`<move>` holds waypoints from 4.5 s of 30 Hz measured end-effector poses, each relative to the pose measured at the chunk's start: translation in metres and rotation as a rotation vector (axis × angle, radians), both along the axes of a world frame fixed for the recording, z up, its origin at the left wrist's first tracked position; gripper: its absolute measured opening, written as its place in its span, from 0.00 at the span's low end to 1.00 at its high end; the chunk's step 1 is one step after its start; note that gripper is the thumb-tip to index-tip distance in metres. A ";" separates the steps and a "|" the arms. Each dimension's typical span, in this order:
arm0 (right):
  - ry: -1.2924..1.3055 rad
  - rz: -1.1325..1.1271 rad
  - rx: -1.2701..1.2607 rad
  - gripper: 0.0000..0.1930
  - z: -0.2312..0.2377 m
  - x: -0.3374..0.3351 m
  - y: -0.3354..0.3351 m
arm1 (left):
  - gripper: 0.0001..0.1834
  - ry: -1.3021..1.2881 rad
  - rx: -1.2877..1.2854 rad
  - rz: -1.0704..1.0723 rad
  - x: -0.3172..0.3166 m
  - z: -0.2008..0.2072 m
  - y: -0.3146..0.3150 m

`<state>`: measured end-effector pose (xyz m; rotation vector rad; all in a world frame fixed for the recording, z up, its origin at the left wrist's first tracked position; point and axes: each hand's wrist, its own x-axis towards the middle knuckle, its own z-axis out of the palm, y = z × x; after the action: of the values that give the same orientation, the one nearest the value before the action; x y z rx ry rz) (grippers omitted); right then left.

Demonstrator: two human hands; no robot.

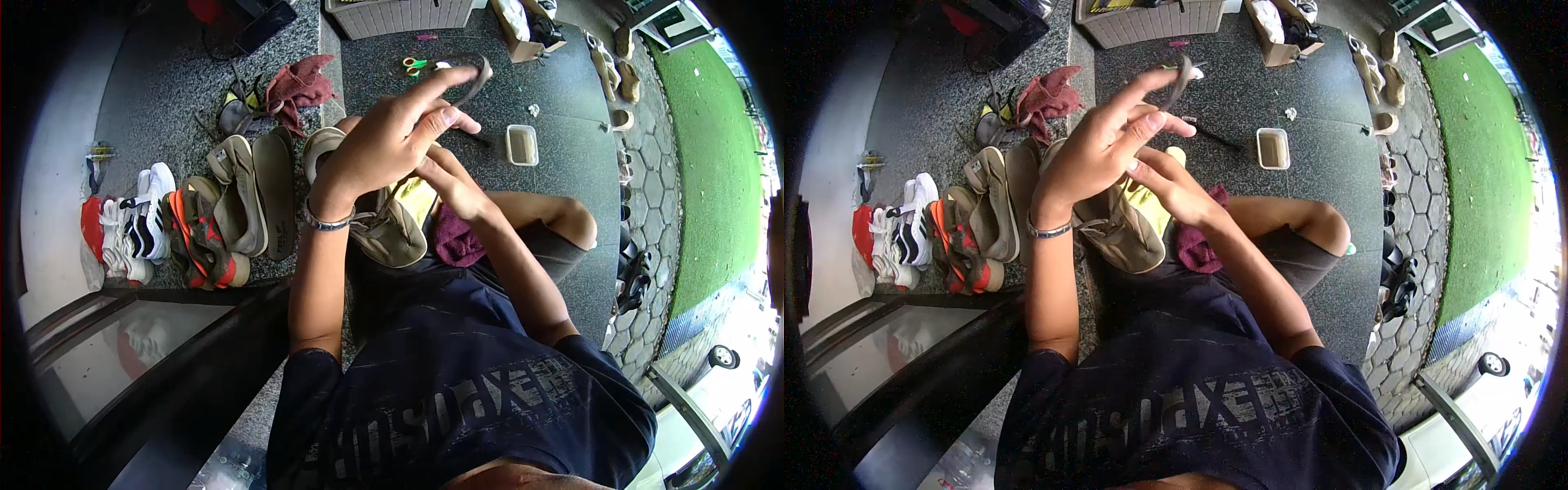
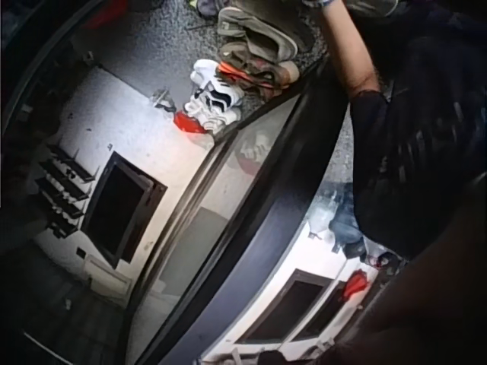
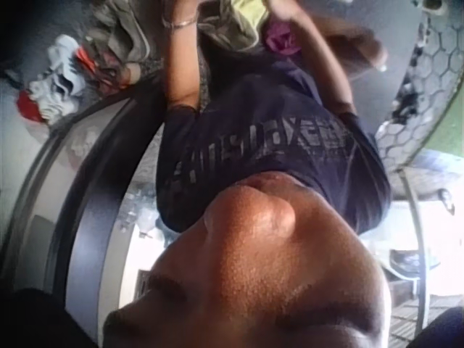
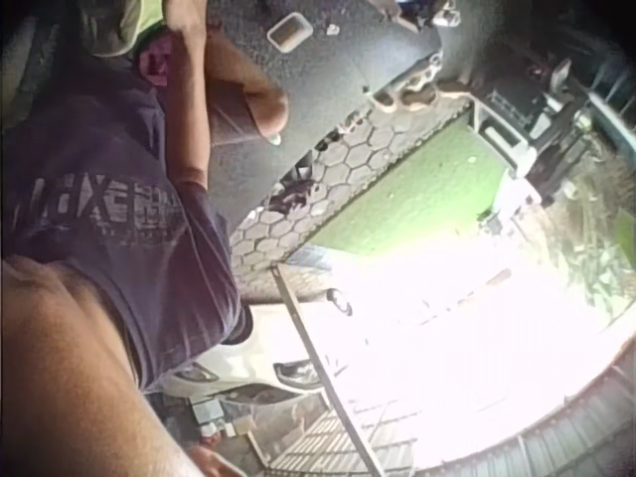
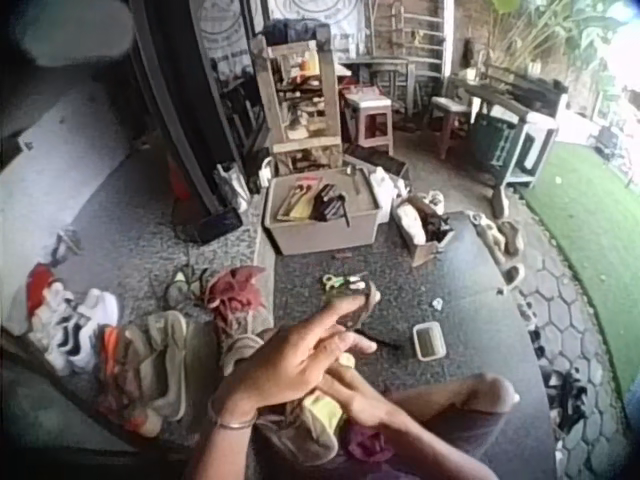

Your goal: Repairing and cleaning soles and laces of a pair of shoes.

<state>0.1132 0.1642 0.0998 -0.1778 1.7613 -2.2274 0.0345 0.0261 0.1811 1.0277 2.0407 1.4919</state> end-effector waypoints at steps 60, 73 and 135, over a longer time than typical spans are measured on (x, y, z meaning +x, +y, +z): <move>-0.037 -0.853 -1.486 0.13 0.007 0.043 0.360 | 0.09 0.510 -0.645 0.368 0.095 -0.081 -0.092; 0.080 -0.195 0.215 0.11 0.012 0.041 0.084 | 0.07 0.178 -0.352 0.619 0.118 -0.055 -0.063; 0.408 -0.150 0.895 0.04 -0.042 0.073 -0.030 | 0.13 -0.338 -0.290 0.697 0.122 -0.085 -0.058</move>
<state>0.1862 0.1337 0.0580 -0.3129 2.8742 -1.3238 0.1560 -0.0317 0.0958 -0.0761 2.3663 1.4616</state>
